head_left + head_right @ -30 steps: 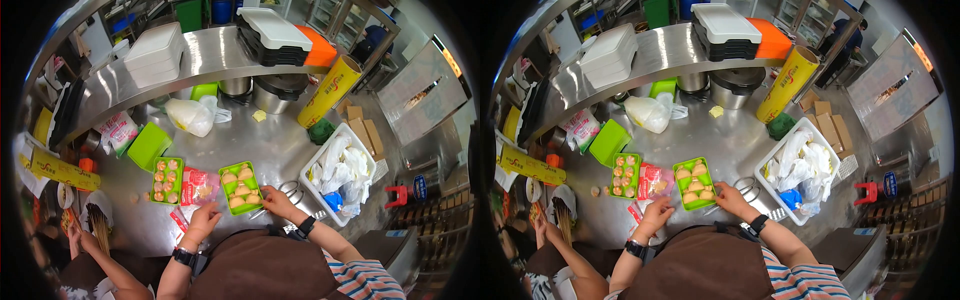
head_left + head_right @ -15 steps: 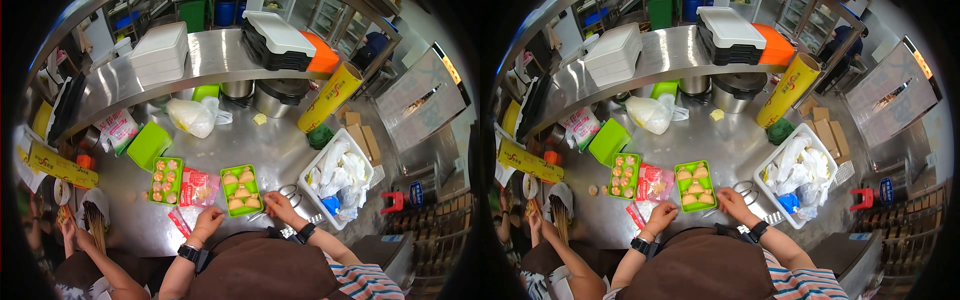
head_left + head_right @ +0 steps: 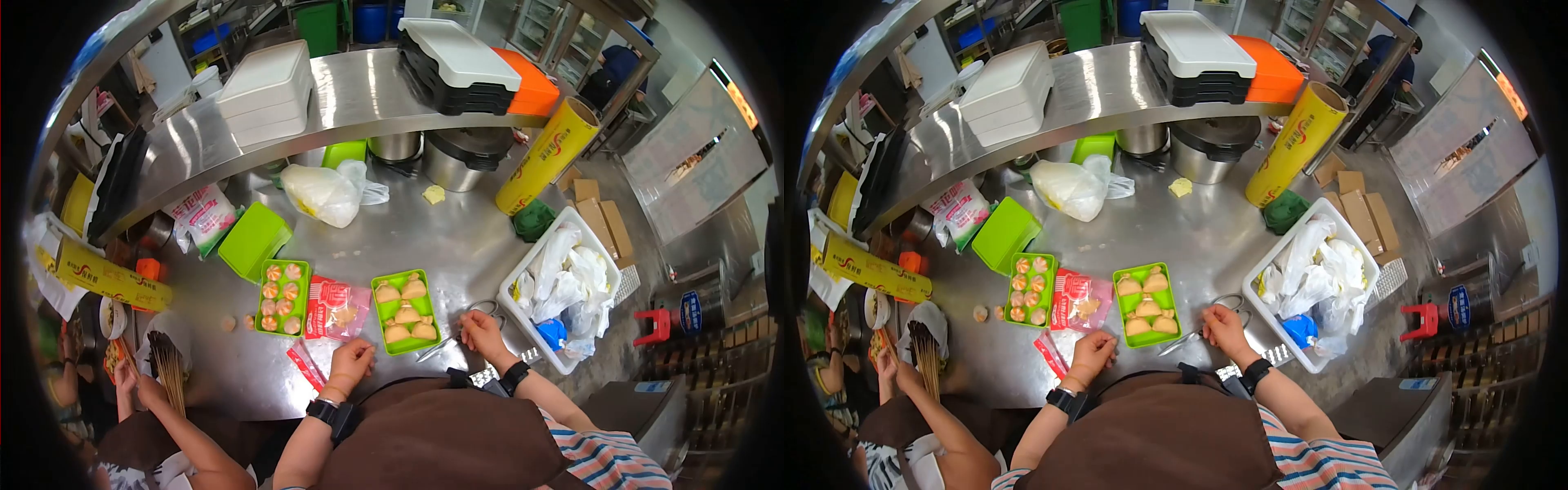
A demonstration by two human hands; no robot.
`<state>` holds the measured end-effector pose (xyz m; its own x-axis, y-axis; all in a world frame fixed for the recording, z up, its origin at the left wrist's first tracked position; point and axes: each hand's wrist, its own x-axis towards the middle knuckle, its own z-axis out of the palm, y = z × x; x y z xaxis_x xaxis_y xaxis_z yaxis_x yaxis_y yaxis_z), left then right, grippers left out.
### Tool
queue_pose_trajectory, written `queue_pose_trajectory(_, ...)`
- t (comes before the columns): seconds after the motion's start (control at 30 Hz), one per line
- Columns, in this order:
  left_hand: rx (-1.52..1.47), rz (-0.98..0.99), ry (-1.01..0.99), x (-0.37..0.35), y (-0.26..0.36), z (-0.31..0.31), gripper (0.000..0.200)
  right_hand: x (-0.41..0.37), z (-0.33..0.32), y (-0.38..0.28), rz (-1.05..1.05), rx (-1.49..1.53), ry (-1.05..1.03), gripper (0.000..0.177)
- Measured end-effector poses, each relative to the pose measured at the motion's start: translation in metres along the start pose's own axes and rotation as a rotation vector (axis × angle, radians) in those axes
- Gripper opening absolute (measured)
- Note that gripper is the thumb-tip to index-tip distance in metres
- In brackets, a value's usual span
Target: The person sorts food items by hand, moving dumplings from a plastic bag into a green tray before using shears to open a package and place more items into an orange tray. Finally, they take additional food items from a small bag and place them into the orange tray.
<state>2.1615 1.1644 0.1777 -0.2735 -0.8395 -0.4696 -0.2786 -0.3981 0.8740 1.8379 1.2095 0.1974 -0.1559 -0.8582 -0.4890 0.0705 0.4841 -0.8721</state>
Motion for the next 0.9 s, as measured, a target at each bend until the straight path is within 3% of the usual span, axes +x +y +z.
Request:
queue_pose_trajectory(0.37,0.000,-0.053,-0.081,0.001,-0.003,-0.006,0.010,0.000,-0.001,0.003,-0.033,0.061,0.003,0.021)
queue_pose_trajectory(0.57,0.107,-0.076,-0.225,-0.009,0.058,-0.015,0.011,0.001,-0.002,0.005,-0.055,0.044,-0.023,0.021)
queue_pose_trajectory(0.67,0.456,0.505,-0.021,0.003,0.096,-0.003,0.020,-0.001,-0.002,0.003,-0.053,0.074,-0.017,0.019)
queue_pose_trajectory(0.8,0.819,0.555,-0.032,0.021,0.130,0.028,0.020,-0.003,-0.002,0.001,-0.077,0.085,-0.026,0.018)
queue_pose_trajectory(0.87,1.043,0.958,-0.027,0.040,0.114,0.043,0.023,-0.004,-0.001,0.001,-0.076,0.093,-0.018,0.018)
queue_pose_trajectory(0.9,1.046,0.962,-0.037,0.045,0.111,0.049,0.023,-0.004,-0.001,0.001,-0.080,0.094,-0.017,0.018)
